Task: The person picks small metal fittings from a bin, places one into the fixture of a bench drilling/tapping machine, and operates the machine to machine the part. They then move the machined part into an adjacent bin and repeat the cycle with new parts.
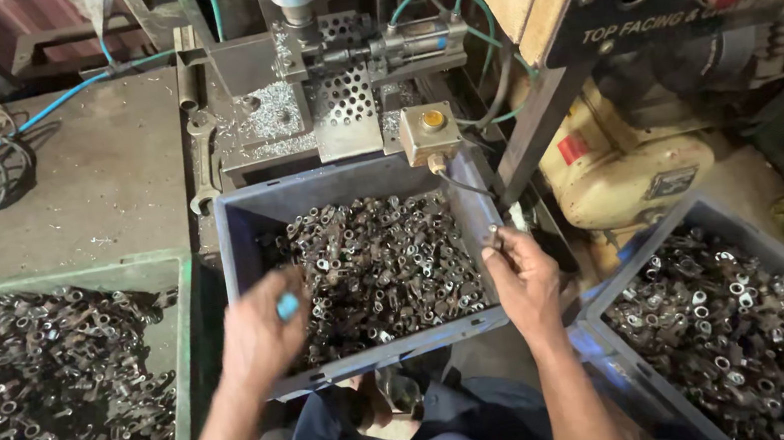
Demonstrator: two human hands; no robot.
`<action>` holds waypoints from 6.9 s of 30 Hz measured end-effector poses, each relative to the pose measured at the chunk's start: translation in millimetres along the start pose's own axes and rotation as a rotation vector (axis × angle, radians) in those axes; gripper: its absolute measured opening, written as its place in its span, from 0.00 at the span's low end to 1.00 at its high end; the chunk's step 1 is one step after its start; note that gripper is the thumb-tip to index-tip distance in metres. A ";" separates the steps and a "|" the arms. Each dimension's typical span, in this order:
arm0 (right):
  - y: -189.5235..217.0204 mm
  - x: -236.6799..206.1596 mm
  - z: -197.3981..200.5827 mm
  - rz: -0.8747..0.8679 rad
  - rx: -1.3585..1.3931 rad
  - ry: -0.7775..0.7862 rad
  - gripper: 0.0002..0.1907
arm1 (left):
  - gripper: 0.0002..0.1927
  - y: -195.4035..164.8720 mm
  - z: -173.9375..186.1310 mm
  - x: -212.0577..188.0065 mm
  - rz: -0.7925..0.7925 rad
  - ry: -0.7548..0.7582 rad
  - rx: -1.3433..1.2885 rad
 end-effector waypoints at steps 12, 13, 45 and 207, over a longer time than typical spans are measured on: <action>5.7 -3.3 4.6 0.013 0.201 -0.022 0.12 | 0.14 -64.7 45.9 213.5 -0.101 0.153 0.725; 3.5 -3.5 5.5 0.016 0.224 -0.024 0.12 | 0.11 -65.0 41.0 222.2 -0.096 0.174 0.774; 26.7 219.0 -195.5 -0.289 0.707 0.063 0.09 | 0.13 70.9 -5.0 43.0 0.097 -0.036 -0.048; -21.5 4.9 9.2 -0.071 0.521 0.048 0.09 | 0.06 -58.0 13.8 256.5 -0.131 0.248 0.907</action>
Point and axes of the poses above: each hand's wrist, its own x-axis towards the middle knuckle, its own z-axis out of the back of the hand, y = z × x, the point moved 8 cm from there along x, towards the middle knuckle, and after that the axes turned 6 degrees about y, right-handed, at the moved point
